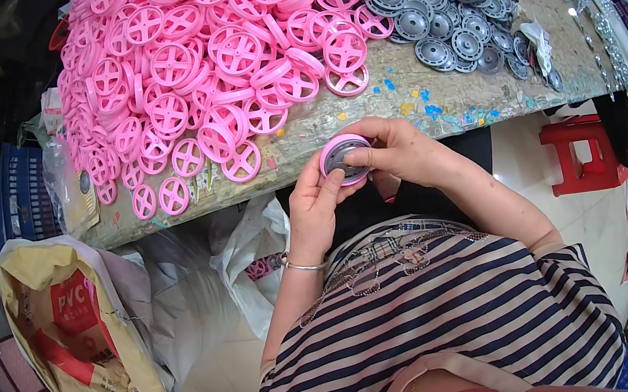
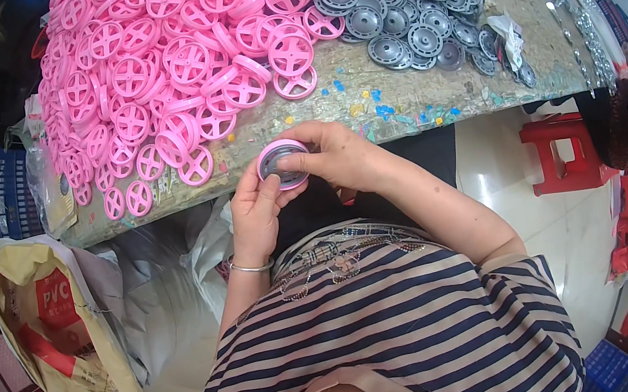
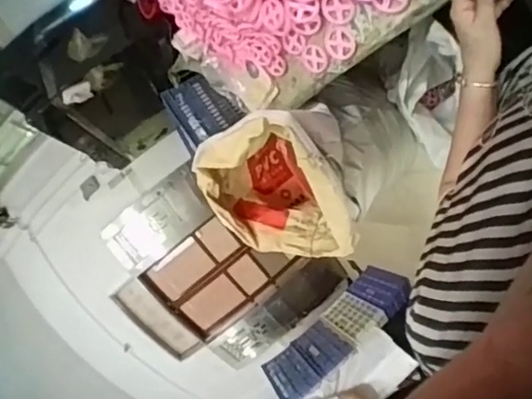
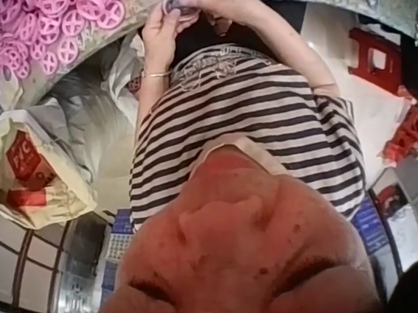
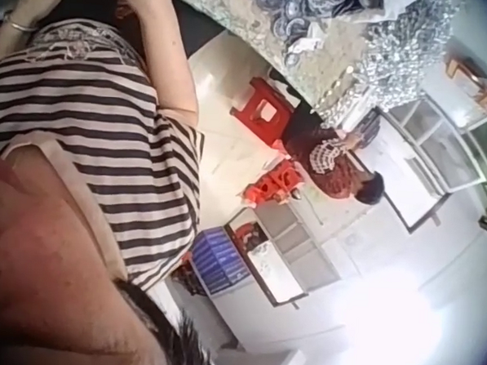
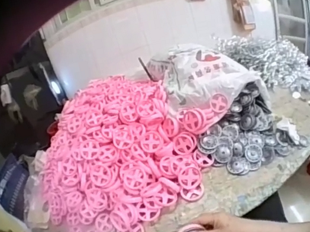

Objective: Assemble small plastic components by inserting center pieces into outer pink rings.

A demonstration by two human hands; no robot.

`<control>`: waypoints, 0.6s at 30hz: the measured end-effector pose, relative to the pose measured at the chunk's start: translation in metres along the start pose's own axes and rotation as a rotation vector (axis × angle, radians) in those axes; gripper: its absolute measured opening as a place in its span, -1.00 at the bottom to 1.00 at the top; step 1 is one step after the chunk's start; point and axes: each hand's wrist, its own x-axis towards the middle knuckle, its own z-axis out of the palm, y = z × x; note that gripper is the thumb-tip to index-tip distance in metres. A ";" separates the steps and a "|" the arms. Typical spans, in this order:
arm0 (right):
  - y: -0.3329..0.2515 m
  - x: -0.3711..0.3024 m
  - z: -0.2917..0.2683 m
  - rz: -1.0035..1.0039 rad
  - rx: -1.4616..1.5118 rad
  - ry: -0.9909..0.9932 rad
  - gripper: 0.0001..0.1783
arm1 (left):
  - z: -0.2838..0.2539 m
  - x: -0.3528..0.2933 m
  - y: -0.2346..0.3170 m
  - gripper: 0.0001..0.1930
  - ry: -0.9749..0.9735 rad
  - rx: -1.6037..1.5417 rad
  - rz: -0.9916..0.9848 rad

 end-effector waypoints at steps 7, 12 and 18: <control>0.015 0.001 0.007 0.128 -0.069 -0.009 -0.78 | -0.009 -0.004 -0.011 -0.67 0.009 0.134 0.011; 0.021 0.000 0.014 -0.015 -0.099 0.020 -0.76 | -0.006 -0.008 -0.009 -0.68 0.031 0.160 0.025; 0.024 -0.005 0.021 -0.203 -0.249 0.064 -0.62 | 0.009 -0.009 -0.004 -0.62 0.151 -0.061 -0.023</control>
